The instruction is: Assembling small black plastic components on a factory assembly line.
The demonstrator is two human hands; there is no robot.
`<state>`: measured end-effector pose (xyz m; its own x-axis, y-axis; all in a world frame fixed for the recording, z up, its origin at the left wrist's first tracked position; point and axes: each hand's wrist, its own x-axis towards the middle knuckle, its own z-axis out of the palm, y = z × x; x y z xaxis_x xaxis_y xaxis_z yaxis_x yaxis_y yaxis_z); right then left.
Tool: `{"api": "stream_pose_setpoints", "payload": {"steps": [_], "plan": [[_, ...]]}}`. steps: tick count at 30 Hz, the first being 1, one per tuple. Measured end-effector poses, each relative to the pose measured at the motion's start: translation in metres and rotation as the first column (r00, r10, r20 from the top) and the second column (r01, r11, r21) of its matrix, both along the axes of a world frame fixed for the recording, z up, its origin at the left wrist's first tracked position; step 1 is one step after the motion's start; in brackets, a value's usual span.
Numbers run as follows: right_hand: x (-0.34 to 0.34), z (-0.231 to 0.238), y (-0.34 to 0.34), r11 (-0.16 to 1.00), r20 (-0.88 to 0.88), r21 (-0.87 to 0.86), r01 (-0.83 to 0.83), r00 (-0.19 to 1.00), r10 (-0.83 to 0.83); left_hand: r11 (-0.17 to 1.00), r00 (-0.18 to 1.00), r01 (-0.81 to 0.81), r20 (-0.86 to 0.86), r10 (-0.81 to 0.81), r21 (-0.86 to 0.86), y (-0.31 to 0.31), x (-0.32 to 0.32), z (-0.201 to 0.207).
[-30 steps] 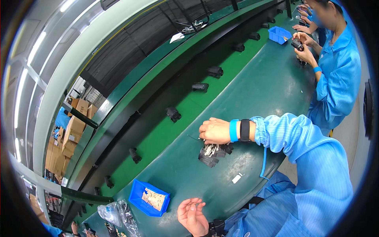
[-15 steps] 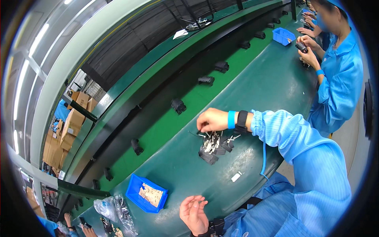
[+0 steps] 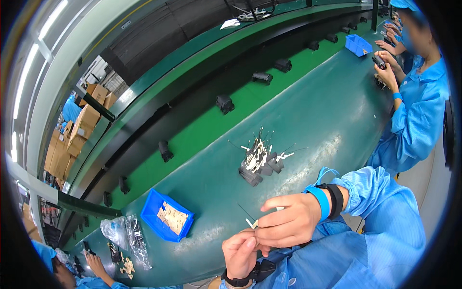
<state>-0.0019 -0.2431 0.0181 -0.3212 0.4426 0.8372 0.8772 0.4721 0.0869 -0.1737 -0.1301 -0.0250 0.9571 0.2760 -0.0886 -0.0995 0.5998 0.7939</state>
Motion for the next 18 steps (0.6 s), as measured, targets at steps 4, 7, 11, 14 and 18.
{"api": "stream_pose_setpoints", "payload": {"steps": [4,7,11,14,18], "plan": [[0.004,0.009,-0.002,0.976,-0.334,-0.173,-0.130,0.940,0.066,0.992,0.991,-0.128,0.027,0.127,0.021,-0.007,-0.004,0.004],[0.001,-0.004,-0.009,0.928,-0.693,-0.270,-0.257,0.721,-0.002,0.944,0.970,-0.239,0.003,0.244,0.228,-0.011,-0.004,0.003],[-0.011,-0.015,-0.010,0.848,-0.891,-0.328,-0.417,0.434,-0.131,0.877,0.964,-0.221,-0.040,0.262,0.427,-0.012,-0.002,0.010],[-0.020,-0.014,-0.007,0.834,-0.925,-0.306,-0.460,0.349,-0.147,0.864,0.959,-0.235,-0.039,0.280,0.445,-0.014,-0.005,0.009],[-0.025,-0.013,-0.004,0.836,-0.942,-0.283,-0.471,0.301,-0.149,0.898,0.965,-0.228,-0.037,0.261,0.377,-0.014,-0.008,0.008]]}}
